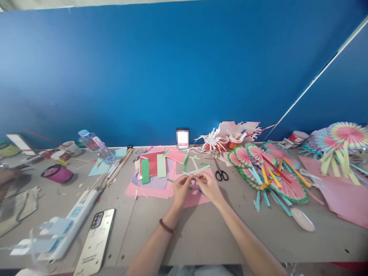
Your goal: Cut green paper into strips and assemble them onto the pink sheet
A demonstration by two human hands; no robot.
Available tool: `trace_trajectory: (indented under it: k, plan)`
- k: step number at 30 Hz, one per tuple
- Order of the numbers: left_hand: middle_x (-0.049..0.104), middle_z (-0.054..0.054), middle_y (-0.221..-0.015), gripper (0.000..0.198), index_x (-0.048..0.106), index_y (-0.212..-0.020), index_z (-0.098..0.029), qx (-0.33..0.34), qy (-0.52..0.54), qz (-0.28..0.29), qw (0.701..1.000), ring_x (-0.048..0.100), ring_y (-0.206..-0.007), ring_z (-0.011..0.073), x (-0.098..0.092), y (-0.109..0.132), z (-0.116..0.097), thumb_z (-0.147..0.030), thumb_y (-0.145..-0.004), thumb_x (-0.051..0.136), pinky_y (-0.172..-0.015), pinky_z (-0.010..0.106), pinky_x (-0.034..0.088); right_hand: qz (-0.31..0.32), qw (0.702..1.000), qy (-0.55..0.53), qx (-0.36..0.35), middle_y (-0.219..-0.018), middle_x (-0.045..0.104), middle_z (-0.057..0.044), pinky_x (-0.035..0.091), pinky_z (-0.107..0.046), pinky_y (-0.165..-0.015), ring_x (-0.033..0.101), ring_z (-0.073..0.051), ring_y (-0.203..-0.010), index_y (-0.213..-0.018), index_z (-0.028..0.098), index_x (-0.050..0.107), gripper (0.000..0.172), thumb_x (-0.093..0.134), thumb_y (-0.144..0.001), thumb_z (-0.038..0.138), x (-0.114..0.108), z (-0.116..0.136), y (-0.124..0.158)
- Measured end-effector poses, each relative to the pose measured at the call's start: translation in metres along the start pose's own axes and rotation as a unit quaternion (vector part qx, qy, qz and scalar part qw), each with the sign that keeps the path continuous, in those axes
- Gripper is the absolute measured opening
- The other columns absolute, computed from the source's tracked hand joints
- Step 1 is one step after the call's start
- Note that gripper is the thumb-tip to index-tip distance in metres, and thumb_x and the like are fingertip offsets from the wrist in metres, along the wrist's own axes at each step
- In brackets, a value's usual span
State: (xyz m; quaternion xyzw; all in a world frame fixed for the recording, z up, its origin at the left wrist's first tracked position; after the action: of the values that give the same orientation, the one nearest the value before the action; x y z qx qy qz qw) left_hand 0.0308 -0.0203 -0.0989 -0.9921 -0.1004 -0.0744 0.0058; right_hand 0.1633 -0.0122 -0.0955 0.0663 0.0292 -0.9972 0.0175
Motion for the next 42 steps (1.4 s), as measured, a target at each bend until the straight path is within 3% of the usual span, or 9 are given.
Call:
trace_trajectory:
  k: [4, 11, 28, 34, 42]
  plan:
    - [0.070, 0.007, -0.070, 0.034, 0.075, -0.069, -0.015, -0.007, -0.007, 0.002, 1.000, 0.061, -0.066, 0.0173, 0.000, 0.002, -0.002, -0.049, -0.073, 0.075, -0.057, 0.027, 0.051, -0.011, 1.000, 0.001, -0.012, -0.071, 0.064, -0.002, 0.051, -0.033, -0.067, 0.066, -0.022, -0.070, -0.070, 0.022, 0.057, 0.018, 0.066, -0.076, 0.037, 0.000, 0.002, 0.000]
    - [0.070, 0.007, -0.070, 0.034, 0.073, -0.068, -0.015, -0.008, 0.014, 0.003, 1.000, 0.064, -0.068, 0.0185, 0.000, 0.003, -0.008, -0.048, -0.072, 0.075, -0.059, 0.028, 0.053, -0.008, 1.000, 0.011, -0.004, -0.066, 0.061, 0.001, 0.048, -0.031, -0.062, 0.063, -0.020, -0.065, -0.071, 0.022, 0.053, 0.024, 0.066, -0.076, 0.042, -0.001, -0.002, 0.000]
    - [0.072, 0.008, -0.072, 0.040, 0.073, -0.072, -0.014, -0.017, 0.066, 0.002, 0.998, 0.066, -0.067, 0.0178, -0.003, -0.003, 0.003, -0.054, -0.073, 0.073, -0.063, 0.029, 0.054, 0.009, 0.999, 0.018, -0.033, -0.069, 0.060, 0.001, 0.046, -0.028, -0.065, 0.060, -0.017, -0.066, -0.070, 0.021, 0.055, 0.031, 0.065, -0.077, 0.049, -0.004, -0.009, -0.006]
    - [0.072, 0.007, -0.073, 0.031, 0.074, -0.070, -0.015, -0.017, 0.037, 0.018, 0.999, 0.063, -0.064, 0.0160, 0.000, -0.002, 0.002, -0.045, -0.066, 0.080, -0.063, 0.028, 0.051, 0.004, 1.000, 0.017, -0.012, -0.062, 0.056, 0.003, 0.040, -0.025, -0.052, 0.050, -0.013, -0.052, -0.070, 0.021, 0.054, 0.033, 0.064, -0.076, 0.051, -0.002, -0.002, -0.002]
    - [0.072, 0.007, -0.071, 0.031, 0.073, -0.066, -0.016, -0.022, 0.012, -0.001, 1.000, 0.062, -0.065, 0.0162, 0.000, 0.001, -0.001, -0.047, -0.072, 0.077, -0.058, 0.026, 0.049, -0.001, 1.000, 0.031, 0.000, -0.059, 0.053, 0.005, 0.036, -0.024, -0.049, 0.046, -0.012, -0.050, -0.071, 0.021, 0.054, 0.021, 0.061, -0.075, 0.041, -0.001, 0.003, -0.001]
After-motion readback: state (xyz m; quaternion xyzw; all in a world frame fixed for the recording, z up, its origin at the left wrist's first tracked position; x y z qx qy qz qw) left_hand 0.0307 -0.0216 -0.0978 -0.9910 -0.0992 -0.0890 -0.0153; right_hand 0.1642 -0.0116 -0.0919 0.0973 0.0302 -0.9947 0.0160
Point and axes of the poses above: each hand's wrist, its own y-axis away from the middle knuckle, its own x-axis out of the palm, z = x × y, the point moved 1 cm from there along -y, towards the middle knuckle
